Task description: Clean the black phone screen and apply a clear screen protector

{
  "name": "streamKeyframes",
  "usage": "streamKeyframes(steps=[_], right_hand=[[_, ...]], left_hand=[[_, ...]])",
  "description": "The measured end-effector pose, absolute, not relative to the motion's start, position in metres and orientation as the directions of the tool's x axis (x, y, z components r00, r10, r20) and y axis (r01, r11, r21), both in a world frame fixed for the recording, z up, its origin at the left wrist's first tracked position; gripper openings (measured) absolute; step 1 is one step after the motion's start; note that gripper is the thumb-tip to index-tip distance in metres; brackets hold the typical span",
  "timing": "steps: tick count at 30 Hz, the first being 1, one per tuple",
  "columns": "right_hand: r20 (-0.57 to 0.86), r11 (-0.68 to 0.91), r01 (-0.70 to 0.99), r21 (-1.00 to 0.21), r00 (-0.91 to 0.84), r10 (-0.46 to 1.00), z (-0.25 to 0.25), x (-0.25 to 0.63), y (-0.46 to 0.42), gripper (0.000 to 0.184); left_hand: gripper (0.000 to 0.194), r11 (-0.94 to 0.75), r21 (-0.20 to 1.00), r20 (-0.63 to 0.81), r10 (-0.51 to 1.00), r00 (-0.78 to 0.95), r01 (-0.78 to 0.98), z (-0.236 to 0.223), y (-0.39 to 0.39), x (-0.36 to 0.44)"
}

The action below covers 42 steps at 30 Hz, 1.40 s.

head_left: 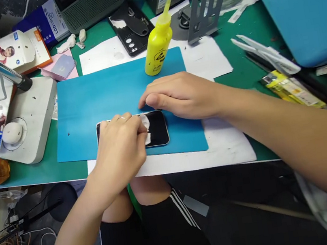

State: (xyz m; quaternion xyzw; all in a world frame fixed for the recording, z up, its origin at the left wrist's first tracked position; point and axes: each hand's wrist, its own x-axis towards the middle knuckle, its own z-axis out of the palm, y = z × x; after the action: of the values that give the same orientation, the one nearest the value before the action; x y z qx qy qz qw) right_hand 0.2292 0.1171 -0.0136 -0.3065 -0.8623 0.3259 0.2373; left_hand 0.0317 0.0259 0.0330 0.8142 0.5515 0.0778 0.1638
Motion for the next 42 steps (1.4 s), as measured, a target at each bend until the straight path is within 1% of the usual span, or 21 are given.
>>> streamKeyframes(steps=[3, 7, 9, 11, 14, 18, 20, 22, 24, 27, 33, 36, 38, 42], right_hand=[[0.181, 0.604, 0.399, -0.69, -0.712, 0.678, -0.008, 0.231, 0.116, 0.075], [0.179, 0.588, 0.38, -0.714, -0.713, 0.678, -0.007, 0.232, 0.115, 0.07], [0.183, 0.597, 0.382, -0.706, -0.716, 0.674, -0.007, 0.232, 0.115, 0.07], [0.183, 0.611, 0.389, -0.689, -0.723, 0.666, -0.008, 0.232, 0.116, 0.072], [0.193, 0.618, 0.377, -0.69, -0.727, 0.658, -0.009, 0.232, 0.116, 0.073], [0.21, 0.576, 0.335, -0.746, -0.702, 0.681, -0.011, 0.234, 0.113, 0.065], [0.214, 0.568, 0.328, -0.755, -0.696, 0.685, -0.012, 0.234, 0.113, 0.062], [0.214, 0.57, 0.327, -0.753, -0.698, 0.683, -0.013, 0.233, 0.113, 0.061], [0.215, 0.575, 0.33, -0.749, -0.7, 0.681, -0.013, 0.232, 0.114, 0.061], [0.218, 0.59, 0.334, -0.735, -0.708, 0.671, -0.011, 0.23, 0.115, 0.061], [0.21, 0.567, 0.345, -0.748, -0.688, 0.695, -0.011, 0.229, 0.116, 0.062], [0.219, 0.55, 0.341, -0.763, -0.663, 0.716, -0.012, 0.228, 0.115, 0.062], [0.227, 0.545, 0.324, -0.773, -0.662, 0.715, -0.013, 0.228, 0.114, 0.063], [0.233, 0.527, 0.284, -0.801, -0.663, 0.712, -0.012, 0.23, 0.113, 0.062]], left_hand=[[0.016, -0.333, 0.311, -0.05, 0.93, 0.365, 0.89, 0.032, 0.027, 0.047], [0.017, -0.294, 0.316, -0.077, 0.94, 0.333, 0.902, 0.035, 0.028, 0.027], [0.019, -0.246, 0.301, -0.069, 0.958, 0.278, 0.921, 0.038, 0.028, 0.017], [0.019, -0.235, 0.284, -0.052, 0.964, 0.259, 0.93, 0.038, 0.027, 0.019], [0.016, -0.297, 0.295, -0.039, 0.946, 0.322, 0.908, 0.035, 0.021, 0.043], [0.02, -0.339, 0.354, -0.044, 0.925, 0.378, 0.872, 0.031, 0.017, 0.054], [0.02, -0.303, 0.361, -0.037, 0.94, 0.338, 0.882, 0.031, 0.02, 0.037], [0.019, -0.214, 0.361, -0.031, 0.97, 0.242, 0.908, 0.033, 0.023, 0.01], [0.019, -0.123, 0.385, -0.021, 0.99, 0.142, 0.915, 0.036, 0.026, -0.016], [0.018, -0.094, 0.389, -0.015, 0.994, 0.108, 0.917, 0.04, 0.031, -0.038], [0.02, -0.1, 0.388, -0.028, 0.992, 0.12, 0.916, 0.041, 0.052, -0.024], [0.018, -0.156, 0.372, -0.04, 0.982, 0.183, 0.915, 0.038, 0.057, 0.006], [0.018, -0.234, 0.309, -0.045, 0.964, 0.26, 0.922, 0.035, 0.057, 0.03], [0.022, -0.3, 0.25, -0.069, 0.943, 0.326, 0.921, 0.031, 0.056, 0.064]])
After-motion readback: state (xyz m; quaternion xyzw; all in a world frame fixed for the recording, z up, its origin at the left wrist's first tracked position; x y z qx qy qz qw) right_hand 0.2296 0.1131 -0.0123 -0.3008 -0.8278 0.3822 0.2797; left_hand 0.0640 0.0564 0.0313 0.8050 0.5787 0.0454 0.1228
